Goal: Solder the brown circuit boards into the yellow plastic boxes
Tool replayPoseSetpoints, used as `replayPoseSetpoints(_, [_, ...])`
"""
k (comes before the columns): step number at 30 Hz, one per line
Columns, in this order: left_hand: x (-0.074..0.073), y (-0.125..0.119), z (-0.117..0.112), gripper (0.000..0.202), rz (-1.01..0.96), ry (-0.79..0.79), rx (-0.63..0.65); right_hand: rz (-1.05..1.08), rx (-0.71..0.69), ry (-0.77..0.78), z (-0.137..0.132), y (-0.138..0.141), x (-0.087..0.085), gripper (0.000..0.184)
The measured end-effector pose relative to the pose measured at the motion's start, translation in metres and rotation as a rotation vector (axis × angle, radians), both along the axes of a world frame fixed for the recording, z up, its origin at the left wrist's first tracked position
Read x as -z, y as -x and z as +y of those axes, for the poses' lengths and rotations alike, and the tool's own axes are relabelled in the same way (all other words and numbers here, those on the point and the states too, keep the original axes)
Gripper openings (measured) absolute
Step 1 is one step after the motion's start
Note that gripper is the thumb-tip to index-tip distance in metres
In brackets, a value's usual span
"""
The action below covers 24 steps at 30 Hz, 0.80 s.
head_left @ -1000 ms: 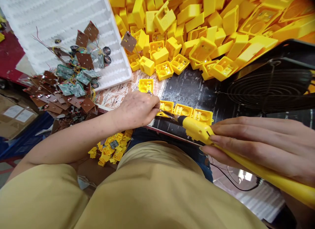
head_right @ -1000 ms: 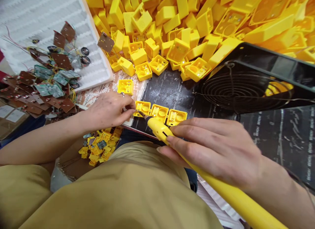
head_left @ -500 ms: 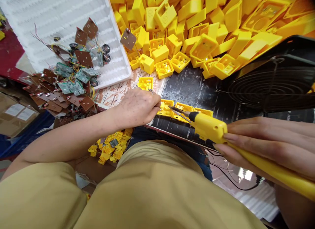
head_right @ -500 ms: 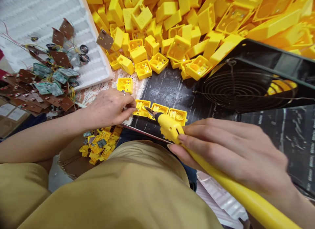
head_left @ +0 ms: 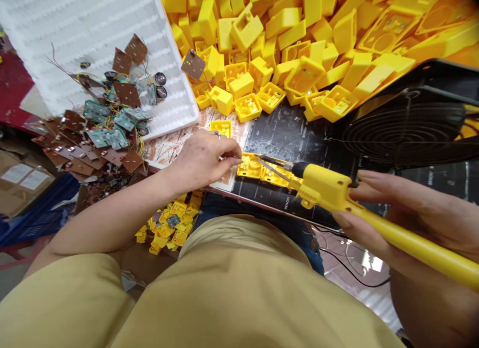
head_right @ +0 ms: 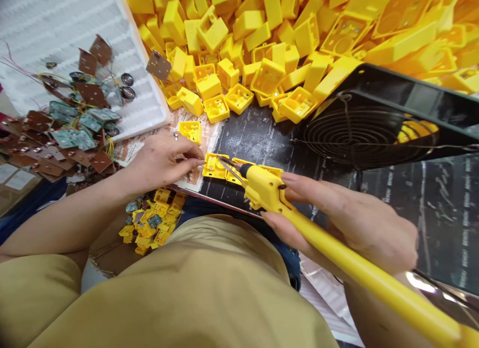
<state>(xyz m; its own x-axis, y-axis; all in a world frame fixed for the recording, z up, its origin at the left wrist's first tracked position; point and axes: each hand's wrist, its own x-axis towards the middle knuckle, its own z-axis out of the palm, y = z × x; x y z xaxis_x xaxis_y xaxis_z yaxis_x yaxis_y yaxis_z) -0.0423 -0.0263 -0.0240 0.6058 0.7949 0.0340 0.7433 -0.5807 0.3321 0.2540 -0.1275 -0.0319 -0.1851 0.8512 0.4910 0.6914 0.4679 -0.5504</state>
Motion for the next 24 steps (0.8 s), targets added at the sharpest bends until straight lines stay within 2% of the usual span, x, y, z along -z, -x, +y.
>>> replayPoseSetpoints(3, [0.009,-0.001,0.003,0.013,-0.007,-0.022,-0.015,-0.008,-0.095,-0.114,-0.001,0.005,0.005,0.056])
replayPoseSetpoints(7, [0.007,-0.003,0.004,0.018,0.001,0.039,0.01,0.054,-0.18,-0.216,0.002,0.016,0.004,0.056])
replayPoseSetpoints(12, [-0.002,-0.007,0.004,0.018,0.068,0.084,-0.04,0.031,-0.156,-0.199,0.004,0.026,-0.001,0.019])
replayPoseSetpoints(14, [-0.006,-0.011,0.005,0.018,0.137,0.076,-0.033,0.03,-0.173,-0.176,0.004,0.03,-0.004,0.013])
replayPoseSetpoints(20, [-0.018,-0.022,0.013,0.021,0.301,0.087,0.004,-0.001,-0.244,-0.143,0.005,0.032,-0.006,0.024])
replayPoseSetpoints(24, [-0.024,-0.028,0.017,0.023,0.381,0.109,0.014,-0.096,-0.268,-0.16,0.006,0.035,-0.013,0.021])
